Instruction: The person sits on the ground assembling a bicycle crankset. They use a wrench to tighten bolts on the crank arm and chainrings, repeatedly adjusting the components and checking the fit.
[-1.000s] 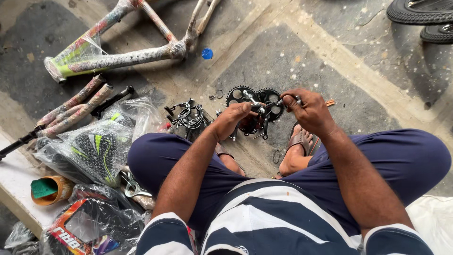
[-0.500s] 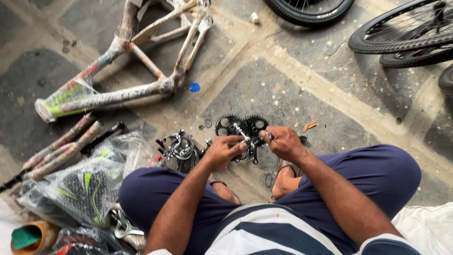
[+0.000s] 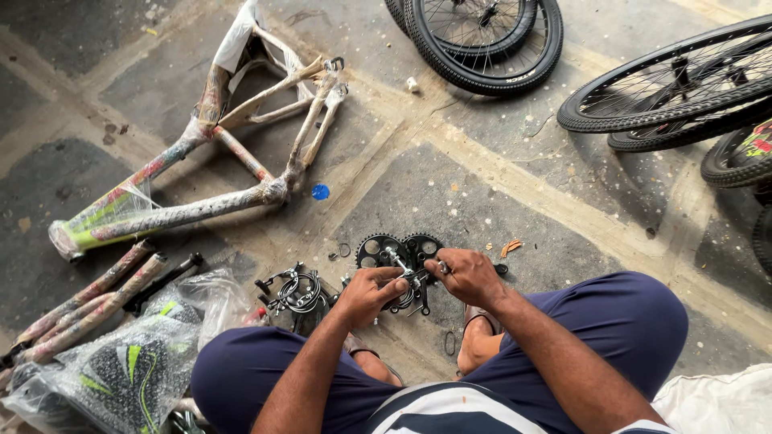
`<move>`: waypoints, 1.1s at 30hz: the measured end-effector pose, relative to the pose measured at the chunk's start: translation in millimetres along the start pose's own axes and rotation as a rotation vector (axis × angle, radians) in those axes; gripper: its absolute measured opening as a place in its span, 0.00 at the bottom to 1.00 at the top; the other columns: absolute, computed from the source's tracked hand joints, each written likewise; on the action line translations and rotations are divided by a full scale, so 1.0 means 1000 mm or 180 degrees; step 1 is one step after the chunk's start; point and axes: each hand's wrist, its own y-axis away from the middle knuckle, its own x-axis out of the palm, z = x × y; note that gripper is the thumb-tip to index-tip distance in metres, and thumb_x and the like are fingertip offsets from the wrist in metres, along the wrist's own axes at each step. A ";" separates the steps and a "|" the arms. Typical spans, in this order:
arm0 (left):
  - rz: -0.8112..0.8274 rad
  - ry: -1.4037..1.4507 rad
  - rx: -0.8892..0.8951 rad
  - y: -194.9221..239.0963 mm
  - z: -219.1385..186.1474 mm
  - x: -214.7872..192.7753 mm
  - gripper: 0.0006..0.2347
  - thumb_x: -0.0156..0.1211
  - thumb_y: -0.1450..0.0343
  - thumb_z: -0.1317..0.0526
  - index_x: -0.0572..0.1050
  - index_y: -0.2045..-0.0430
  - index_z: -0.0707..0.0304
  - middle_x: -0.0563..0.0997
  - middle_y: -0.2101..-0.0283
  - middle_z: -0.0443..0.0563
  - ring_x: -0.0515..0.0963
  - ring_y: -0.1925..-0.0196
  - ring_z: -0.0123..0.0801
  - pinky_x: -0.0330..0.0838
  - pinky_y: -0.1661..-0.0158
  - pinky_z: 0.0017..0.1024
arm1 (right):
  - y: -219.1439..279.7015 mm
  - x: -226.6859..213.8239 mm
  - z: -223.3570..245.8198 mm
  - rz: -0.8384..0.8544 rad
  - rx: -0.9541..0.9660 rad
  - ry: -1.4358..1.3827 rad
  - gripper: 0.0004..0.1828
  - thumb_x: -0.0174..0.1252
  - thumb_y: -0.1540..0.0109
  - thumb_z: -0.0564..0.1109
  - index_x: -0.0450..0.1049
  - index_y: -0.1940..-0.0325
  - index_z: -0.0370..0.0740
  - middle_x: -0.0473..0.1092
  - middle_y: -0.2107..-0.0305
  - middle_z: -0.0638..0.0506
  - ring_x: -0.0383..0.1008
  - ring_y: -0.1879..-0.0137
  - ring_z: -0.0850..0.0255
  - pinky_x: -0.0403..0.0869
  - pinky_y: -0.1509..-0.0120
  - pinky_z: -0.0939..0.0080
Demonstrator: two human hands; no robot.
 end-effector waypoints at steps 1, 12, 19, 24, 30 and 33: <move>0.0036 0.0143 -0.0180 0.001 -0.001 0.000 0.38 0.58 0.37 0.33 0.77 0.46 0.74 0.86 0.58 0.69 0.84 0.57 0.44 0.78 0.57 0.38 | -0.001 0.001 -0.002 -0.0073 -0.0086 -0.0056 0.26 0.49 0.31 0.62 0.70 0.73 0.41 0.66 0.82 0.48 0.69 0.77 0.55 0.70 0.70 0.50; 0.0077 0.0036 -0.0186 0.000 -0.001 -0.001 0.39 0.57 0.37 0.31 0.76 0.45 0.71 0.85 0.53 0.67 0.86 0.50 0.45 0.79 0.50 0.39 | 0.001 0.009 -0.007 0.0051 0.0136 0.0064 0.29 0.42 0.31 0.67 0.71 0.70 0.43 0.67 0.81 0.49 0.69 0.76 0.57 0.72 0.68 0.52; 0.0053 -0.0098 -0.0286 -0.003 0.004 -0.001 0.42 0.55 0.39 0.28 0.76 0.44 0.70 0.85 0.54 0.68 0.86 0.50 0.44 0.79 0.51 0.38 | -0.002 -0.010 0.006 0.0223 0.0067 -0.0587 0.21 0.53 0.33 0.60 0.76 0.58 0.39 0.76 0.70 0.47 0.78 0.66 0.56 0.75 0.60 0.53; 0.0087 -0.0228 -0.0341 -0.004 0.003 0.000 0.43 0.55 0.40 0.27 0.76 0.45 0.71 0.85 0.53 0.67 0.87 0.51 0.44 0.80 0.51 0.38 | -0.003 -0.021 0.011 0.0337 -0.0104 -0.0989 0.09 0.60 0.38 0.46 0.77 0.58 0.40 0.78 0.66 0.48 0.80 0.59 0.56 0.76 0.54 0.56; 0.0061 -0.0066 -0.0351 -0.007 0.006 0.001 0.42 0.56 0.39 0.28 0.75 0.44 0.71 0.85 0.53 0.66 0.86 0.50 0.43 0.79 0.51 0.37 | -0.004 -0.020 0.009 0.0409 0.0239 -0.0827 0.09 0.64 0.37 0.46 0.79 0.55 0.43 0.79 0.63 0.50 0.81 0.55 0.57 0.77 0.51 0.56; 0.0060 -0.0237 -0.0275 -0.006 0.004 0.000 0.40 0.55 0.37 0.29 0.76 0.44 0.70 0.85 0.53 0.64 0.86 0.50 0.41 0.78 0.50 0.36 | 0.000 -0.021 0.005 0.0342 -0.0410 -0.1614 0.11 0.54 0.42 0.35 0.75 0.58 0.42 0.74 0.49 0.47 0.82 0.51 0.58 0.82 0.47 0.59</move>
